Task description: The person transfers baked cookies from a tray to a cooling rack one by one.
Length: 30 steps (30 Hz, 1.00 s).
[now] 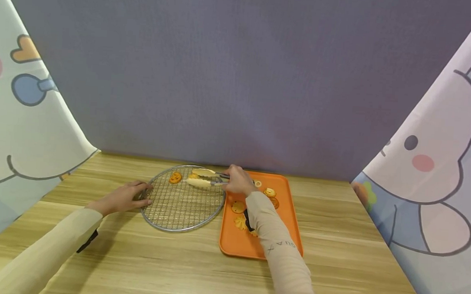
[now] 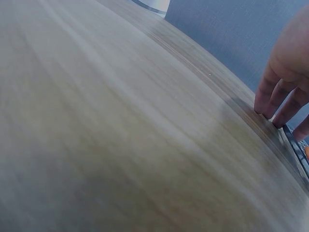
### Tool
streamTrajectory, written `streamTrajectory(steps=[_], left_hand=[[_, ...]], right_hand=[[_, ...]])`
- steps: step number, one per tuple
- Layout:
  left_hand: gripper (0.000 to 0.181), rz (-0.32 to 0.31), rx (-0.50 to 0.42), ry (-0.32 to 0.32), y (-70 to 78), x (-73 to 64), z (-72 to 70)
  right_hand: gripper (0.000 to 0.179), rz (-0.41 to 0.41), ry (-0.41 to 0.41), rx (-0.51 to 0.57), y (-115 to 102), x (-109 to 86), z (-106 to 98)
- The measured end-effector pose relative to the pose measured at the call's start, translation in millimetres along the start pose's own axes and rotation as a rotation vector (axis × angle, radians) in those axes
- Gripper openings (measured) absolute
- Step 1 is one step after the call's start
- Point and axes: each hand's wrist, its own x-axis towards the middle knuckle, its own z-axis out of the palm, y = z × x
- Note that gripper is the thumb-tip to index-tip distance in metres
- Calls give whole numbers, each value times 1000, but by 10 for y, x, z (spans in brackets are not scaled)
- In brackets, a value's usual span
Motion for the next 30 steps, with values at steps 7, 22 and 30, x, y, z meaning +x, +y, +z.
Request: streamTrajectory(steps=[7, 22, 30], left_hand=[[54, -7, -3, -18, -5, 3, -6], [52, 16, 4, 14, -14, 10, 16], [53, 13, -5, 10, -17, 6, 29]], right_hand=[[48, 18, -9, 13, 6, 3, 23], [50, -9, 28, 3, 0, -26, -5], [49, -22, 27, 14, -13, -26, -60]])
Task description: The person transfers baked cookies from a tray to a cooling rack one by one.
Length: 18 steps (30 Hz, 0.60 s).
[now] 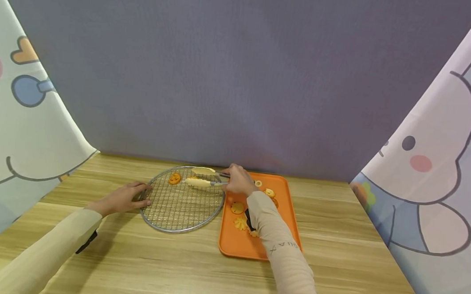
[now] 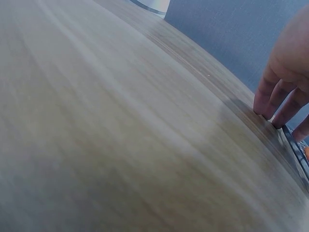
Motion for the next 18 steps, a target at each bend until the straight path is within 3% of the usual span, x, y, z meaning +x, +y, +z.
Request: streamTrajectory(steps=[5, 18], left_hand=[[54, -1, 0, 0, -6, 0, 0], [52, 19, 4, 15, 19, -13, -14]], right_hand=[[53, 25, -6, -11, -11, -27, -51], [55, -2, -21, -9, 49, -215, -198]])
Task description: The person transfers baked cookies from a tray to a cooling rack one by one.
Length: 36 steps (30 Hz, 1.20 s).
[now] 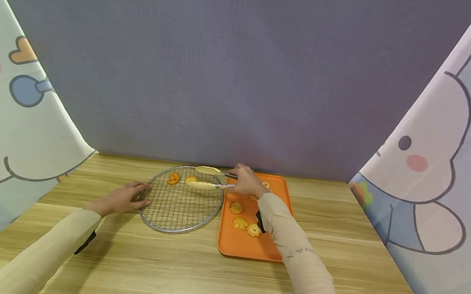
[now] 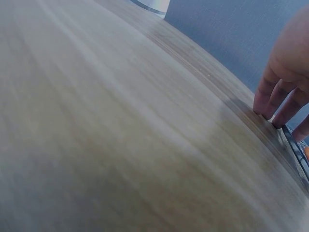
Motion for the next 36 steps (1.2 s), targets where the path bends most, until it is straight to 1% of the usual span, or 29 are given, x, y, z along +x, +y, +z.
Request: streamTrajectory(steps=[5, 8, 18, 23, 28, 32, 36], left_hand=[[48, 34, 0, 30, -2, 3, -5], [48, 42, 3, 38, -7, 5, -5], [47, 35, -5, 29, -43, 17, 11], [47, 34, -7, 22, -33, 18, 1], [47, 33, -11, 21, -21, 9, -8], [47, 35, -14, 27, -20, 5, -9], [48, 40, -12, 32, -22, 7, -5]], right_hand=[[55, -18, -1, 7, 31, -123, -98], [57, -21, 2, 1, 58, -205, -163], [56, -8, 22, -66, 211, -472, -294], [53, -34, 47, -60, 301, -608, -355], [51, -70, 79, -83, 391, -732, -388], [50, -85, 71, -89, 436, -836, -398], [53, -96, 71, -106, 481, -930, -395]])
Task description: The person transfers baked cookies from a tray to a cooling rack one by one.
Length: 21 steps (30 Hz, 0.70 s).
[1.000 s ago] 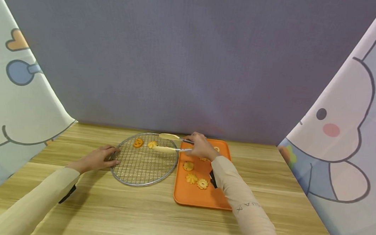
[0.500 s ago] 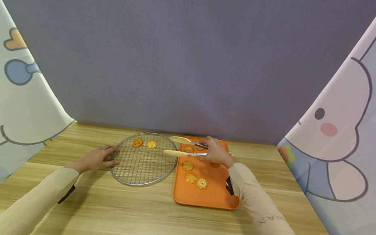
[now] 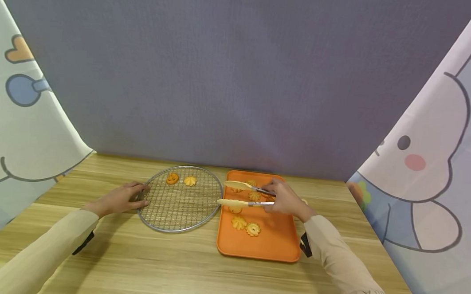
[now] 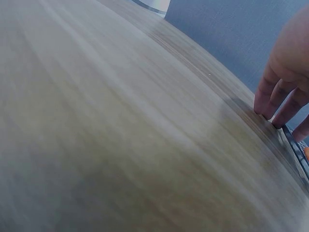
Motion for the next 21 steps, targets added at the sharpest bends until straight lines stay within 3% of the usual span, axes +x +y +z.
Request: streamTrajectory(steps=[5, 12, 21], left_hand=[[48, -1, 2, 2, -4, 0, 2], [48, 5, 4, 6, -3, 2, 5], [49, -8, 8, -4, -33, 2, 44]], right_hand=[[53, -13, 15, -18, 39, -101, 21], [45, -10, -8, 67, 70, -221, 44], [54, 7, -17, 93, 113, -307, 12]])
